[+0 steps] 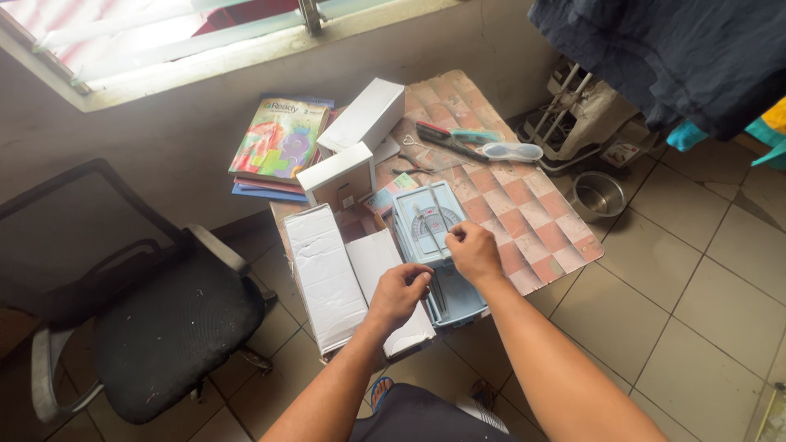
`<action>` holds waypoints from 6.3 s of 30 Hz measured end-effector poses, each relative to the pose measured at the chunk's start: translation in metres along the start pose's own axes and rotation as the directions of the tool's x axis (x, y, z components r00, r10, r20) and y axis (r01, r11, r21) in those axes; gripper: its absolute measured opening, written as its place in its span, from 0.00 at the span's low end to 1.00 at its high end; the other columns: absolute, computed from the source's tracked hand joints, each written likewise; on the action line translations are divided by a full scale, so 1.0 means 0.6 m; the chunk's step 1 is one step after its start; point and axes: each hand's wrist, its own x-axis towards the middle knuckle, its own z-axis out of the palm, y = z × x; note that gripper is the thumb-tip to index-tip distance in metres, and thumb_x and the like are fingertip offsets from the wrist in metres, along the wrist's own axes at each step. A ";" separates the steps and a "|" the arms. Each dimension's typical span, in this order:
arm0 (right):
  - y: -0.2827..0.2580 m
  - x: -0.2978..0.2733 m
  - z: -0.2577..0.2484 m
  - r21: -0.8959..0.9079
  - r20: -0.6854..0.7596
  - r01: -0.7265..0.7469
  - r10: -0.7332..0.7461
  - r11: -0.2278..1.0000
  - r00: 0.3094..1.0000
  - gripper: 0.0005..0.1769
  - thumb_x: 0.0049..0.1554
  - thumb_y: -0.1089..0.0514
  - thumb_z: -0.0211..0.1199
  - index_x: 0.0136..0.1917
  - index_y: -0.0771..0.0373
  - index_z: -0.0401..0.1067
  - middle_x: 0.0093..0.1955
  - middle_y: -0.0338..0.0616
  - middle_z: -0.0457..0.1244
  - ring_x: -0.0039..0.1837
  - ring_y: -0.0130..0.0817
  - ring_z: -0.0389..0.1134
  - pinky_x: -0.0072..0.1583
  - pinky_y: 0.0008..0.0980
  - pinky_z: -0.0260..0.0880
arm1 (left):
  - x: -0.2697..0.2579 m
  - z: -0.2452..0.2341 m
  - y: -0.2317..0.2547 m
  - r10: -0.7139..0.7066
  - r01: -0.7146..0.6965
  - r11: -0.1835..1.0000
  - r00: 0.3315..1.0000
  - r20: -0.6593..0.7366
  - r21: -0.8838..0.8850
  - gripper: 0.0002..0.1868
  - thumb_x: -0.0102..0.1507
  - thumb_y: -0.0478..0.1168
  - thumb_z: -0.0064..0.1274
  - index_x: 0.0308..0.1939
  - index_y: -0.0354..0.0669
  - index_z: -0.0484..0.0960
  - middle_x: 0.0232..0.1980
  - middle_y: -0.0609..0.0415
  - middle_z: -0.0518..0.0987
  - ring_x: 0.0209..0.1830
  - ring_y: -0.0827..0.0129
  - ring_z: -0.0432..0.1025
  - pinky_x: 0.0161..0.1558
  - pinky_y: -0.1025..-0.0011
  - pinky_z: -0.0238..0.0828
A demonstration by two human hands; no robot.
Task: The person unboxes components and assembles a small plastic desktop storage unit by hand on a table, then carries the completed drawers to a shelf and places them among other household items.
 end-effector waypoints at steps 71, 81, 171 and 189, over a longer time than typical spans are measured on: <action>0.133 -0.159 -0.277 0.549 0.228 -0.423 0.358 0.721 0.906 0.10 0.58 0.60 0.65 0.48 0.70 0.78 0.38 0.43 0.69 0.39 0.28 0.69 0.42 0.30 0.72 | 0.079 0.141 0.046 -0.352 0.306 0.844 0.936 0.025 0.440 0.20 0.64 0.45 0.54 0.31 0.26 0.85 0.25 0.40 0.83 0.30 0.50 0.82 0.38 0.59 0.80; 0.092 -0.160 -0.262 0.570 0.240 -0.378 0.292 0.730 0.926 0.09 0.58 0.61 0.64 0.48 0.70 0.79 0.39 0.42 0.69 0.40 0.27 0.69 0.44 0.29 0.73 | 0.170 0.081 0.051 -0.076 0.298 0.737 0.928 -0.364 0.607 0.25 0.58 0.54 0.66 0.42 0.31 0.86 0.43 0.33 0.83 0.46 0.43 0.79 0.50 0.54 0.76; 0.011 -0.113 -0.188 0.587 0.472 -0.451 0.168 0.672 0.865 0.11 0.59 0.55 0.64 0.49 0.65 0.76 0.36 0.40 0.68 0.31 0.22 0.62 0.34 0.24 0.64 | -0.047 0.005 0.040 -0.104 0.127 0.911 0.992 0.078 -0.393 0.16 0.66 0.42 0.55 0.51 0.33 0.84 0.38 0.52 0.82 0.37 0.72 0.76 0.43 0.72 0.75; 0.126 -0.153 -0.186 0.253 0.625 -0.391 0.159 0.885 0.765 0.10 0.57 0.58 0.68 0.45 0.68 0.78 0.29 0.40 0.66 0.29 0.25 0.65 0.33 0.27 0.65 | -0.017 0.194 0.002 -0.390 0.430 0.824 0.903 0.180 -0.370 0.15 0.62 0.44 0.62 0.39 0.32 0.83 0.32 0.51 0.83 0.29 0.72 0.76 0.34 0.75 0.77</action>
